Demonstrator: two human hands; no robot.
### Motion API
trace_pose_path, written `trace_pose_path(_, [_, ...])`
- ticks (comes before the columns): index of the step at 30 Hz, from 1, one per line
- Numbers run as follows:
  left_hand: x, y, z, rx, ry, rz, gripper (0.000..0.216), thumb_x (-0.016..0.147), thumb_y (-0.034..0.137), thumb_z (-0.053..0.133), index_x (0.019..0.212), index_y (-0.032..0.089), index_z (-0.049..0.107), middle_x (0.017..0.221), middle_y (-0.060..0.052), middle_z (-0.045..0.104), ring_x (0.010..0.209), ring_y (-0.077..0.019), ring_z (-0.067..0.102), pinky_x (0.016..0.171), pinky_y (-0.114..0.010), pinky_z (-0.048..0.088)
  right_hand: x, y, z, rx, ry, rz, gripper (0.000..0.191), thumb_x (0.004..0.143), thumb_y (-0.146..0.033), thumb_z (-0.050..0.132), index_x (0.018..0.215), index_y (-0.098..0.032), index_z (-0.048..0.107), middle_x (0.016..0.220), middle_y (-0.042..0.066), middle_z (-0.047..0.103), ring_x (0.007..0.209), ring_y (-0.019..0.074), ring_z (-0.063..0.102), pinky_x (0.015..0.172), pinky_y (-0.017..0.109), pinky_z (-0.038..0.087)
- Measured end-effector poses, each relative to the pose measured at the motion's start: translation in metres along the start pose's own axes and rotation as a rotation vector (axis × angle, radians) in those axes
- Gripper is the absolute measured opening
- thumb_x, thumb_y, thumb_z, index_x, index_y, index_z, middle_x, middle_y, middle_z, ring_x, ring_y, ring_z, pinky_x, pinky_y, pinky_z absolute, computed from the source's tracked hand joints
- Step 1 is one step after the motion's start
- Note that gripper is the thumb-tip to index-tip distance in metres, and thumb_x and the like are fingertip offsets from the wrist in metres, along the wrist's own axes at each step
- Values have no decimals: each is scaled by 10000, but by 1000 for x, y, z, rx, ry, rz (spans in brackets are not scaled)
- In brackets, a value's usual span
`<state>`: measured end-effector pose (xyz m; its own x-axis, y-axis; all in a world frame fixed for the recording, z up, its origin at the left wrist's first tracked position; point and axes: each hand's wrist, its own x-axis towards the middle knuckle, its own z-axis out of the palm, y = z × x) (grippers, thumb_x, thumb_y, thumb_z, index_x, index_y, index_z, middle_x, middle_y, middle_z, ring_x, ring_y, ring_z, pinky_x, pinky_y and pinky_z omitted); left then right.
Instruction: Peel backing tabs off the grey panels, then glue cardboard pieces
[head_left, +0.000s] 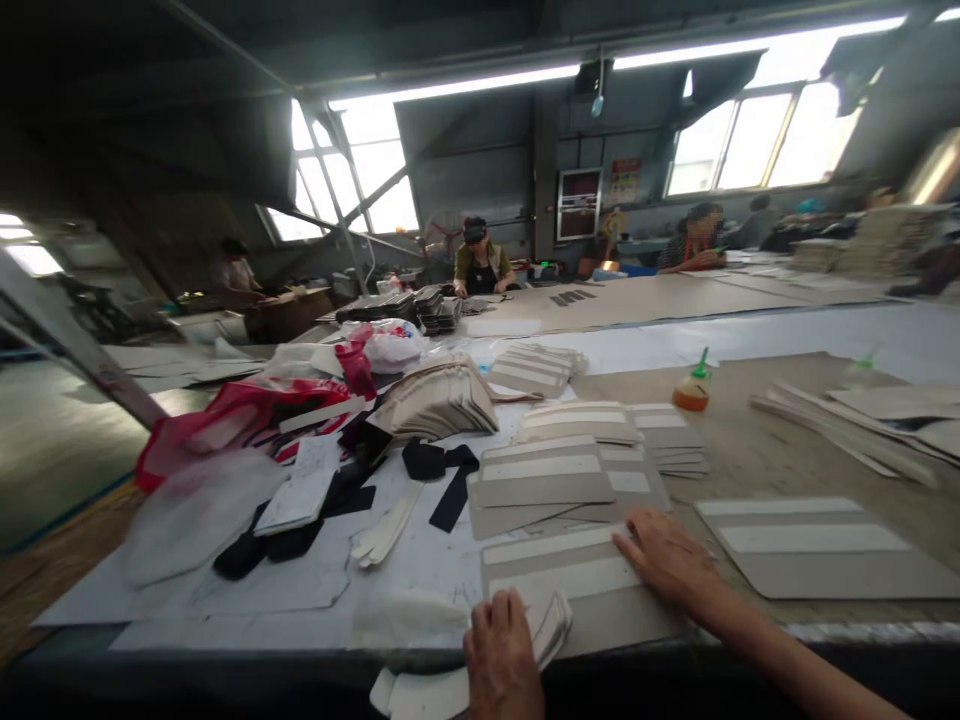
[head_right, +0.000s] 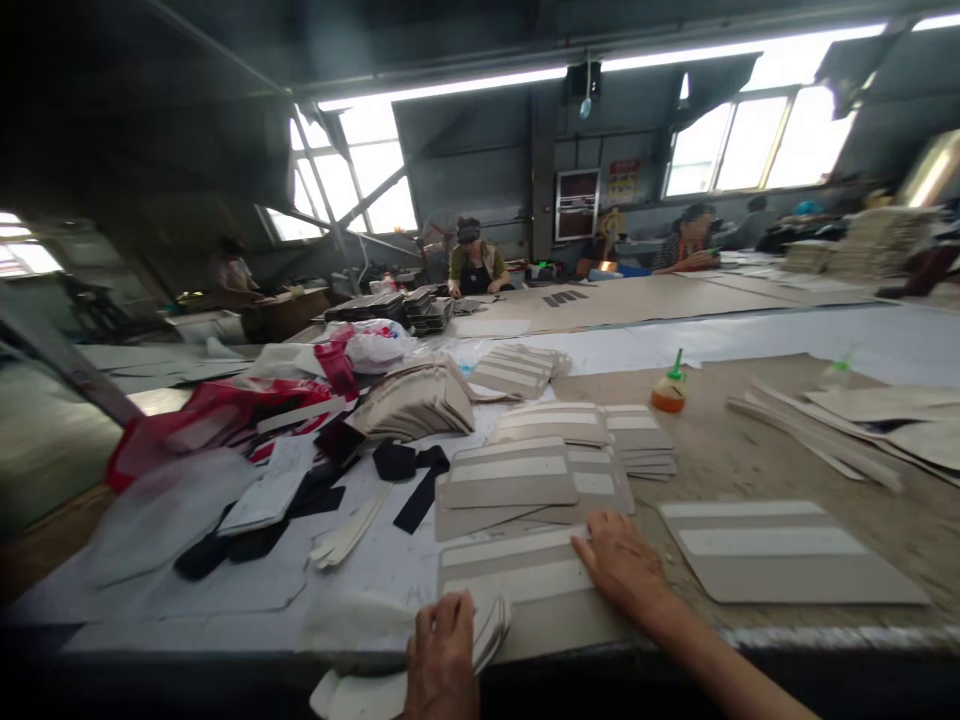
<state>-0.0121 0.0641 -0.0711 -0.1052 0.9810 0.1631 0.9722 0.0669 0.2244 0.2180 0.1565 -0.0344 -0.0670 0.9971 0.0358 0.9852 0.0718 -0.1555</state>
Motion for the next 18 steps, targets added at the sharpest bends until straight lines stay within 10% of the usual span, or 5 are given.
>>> trace_pose_path(18, [-2,3,-12,-8,-18,31,595,709,-104,452,1230,165,554,1197,-32,601,1064,-214,471,881,-314,383,-6,-4,-15,60,-92,-8,219,901,-287,401,890,-141,564,969,120,602,919,236,559,815,330,394])
